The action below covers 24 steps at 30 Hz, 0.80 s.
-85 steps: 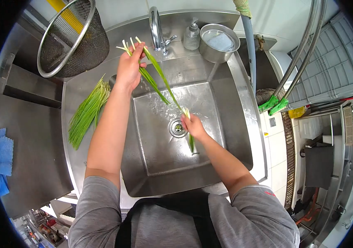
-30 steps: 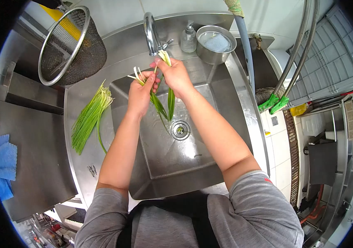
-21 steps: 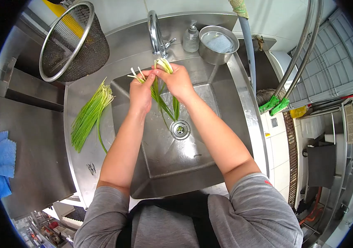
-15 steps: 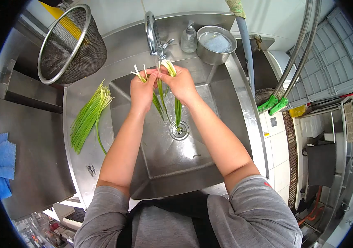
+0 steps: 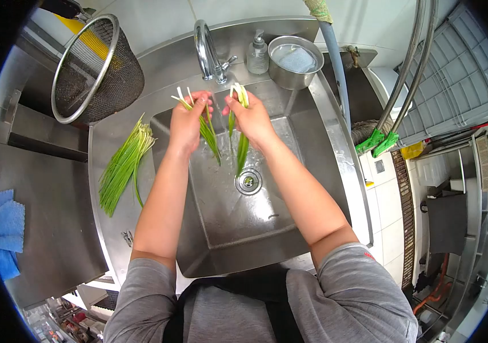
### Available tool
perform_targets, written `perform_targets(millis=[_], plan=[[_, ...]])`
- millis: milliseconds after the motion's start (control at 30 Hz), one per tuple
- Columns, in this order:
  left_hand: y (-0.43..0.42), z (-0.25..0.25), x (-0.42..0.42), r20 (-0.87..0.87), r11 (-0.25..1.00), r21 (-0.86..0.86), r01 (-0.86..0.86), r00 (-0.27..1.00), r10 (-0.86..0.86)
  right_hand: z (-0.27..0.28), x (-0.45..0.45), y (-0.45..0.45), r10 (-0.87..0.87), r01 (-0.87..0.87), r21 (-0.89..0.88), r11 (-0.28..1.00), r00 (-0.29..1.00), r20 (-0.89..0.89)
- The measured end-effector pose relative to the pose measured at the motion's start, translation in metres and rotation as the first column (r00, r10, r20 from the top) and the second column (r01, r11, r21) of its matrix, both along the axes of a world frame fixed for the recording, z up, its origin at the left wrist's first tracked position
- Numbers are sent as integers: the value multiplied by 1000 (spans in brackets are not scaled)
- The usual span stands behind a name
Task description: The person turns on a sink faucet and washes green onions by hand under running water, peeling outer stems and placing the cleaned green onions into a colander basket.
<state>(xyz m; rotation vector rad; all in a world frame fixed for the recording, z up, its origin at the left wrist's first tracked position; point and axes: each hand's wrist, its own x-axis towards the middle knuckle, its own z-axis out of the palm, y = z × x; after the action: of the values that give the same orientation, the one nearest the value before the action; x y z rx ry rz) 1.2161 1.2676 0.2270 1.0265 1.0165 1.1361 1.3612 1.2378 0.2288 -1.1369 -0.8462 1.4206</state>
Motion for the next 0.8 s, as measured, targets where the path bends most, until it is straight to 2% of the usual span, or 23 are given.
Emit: perform_targets(millis=[167, 267, 367, 433, 567, 633, 667, 733, 767, 800], plan=[[0, -23, 8, 23, 993, -85, 77, 997, -76, 7, -12, 7, -27, 26, -2, 1000, 997, -73], [3, -35, 6, 119, 992, -107, 66, 991, -53, 13, -13, 10, 44, -45, 34, 998, 999, 27], [-1, -34, 12, 214, 996, -85, 36, 977, -17, 10, -14, 15, 123, -119, -46, 992, 986, 111], [-7, -22, 15, 351, 971, -222, 89, 936, -5, -1, -15, 20, 159, -158, 15, 987, 987, -29], [-10, -26, 10, 278, 974, -193, 123, 958, -66, 16, -10, 16, 175, -181, 59, 982, 981, 86], [-13, -34, 9, 166, 983, -72, 166, 974, -152, 5, -11, 23, 54, -64, 95, 993, 994, 98], [-18, -29, 10, 191, 984, -73, 161, 971, -145, 4, -11, 26, 55, -65, 95, 993, 994, 98], [-22, -34, 11, 189, 988, -51, 145, 973, -133, 1, -12, 32, -76, 47, 163, 986, 981, 177], [-23, -34, 11, 189, 991, -30, 129, 974, -121, 4, -9, 34, -77, 48, 163, 985, 981, 177], [-24, -34, 11, 189, 991, -29, 129, 974, -121, 7, -3, 36, -152, 136, 139, 981, 982, 112]])
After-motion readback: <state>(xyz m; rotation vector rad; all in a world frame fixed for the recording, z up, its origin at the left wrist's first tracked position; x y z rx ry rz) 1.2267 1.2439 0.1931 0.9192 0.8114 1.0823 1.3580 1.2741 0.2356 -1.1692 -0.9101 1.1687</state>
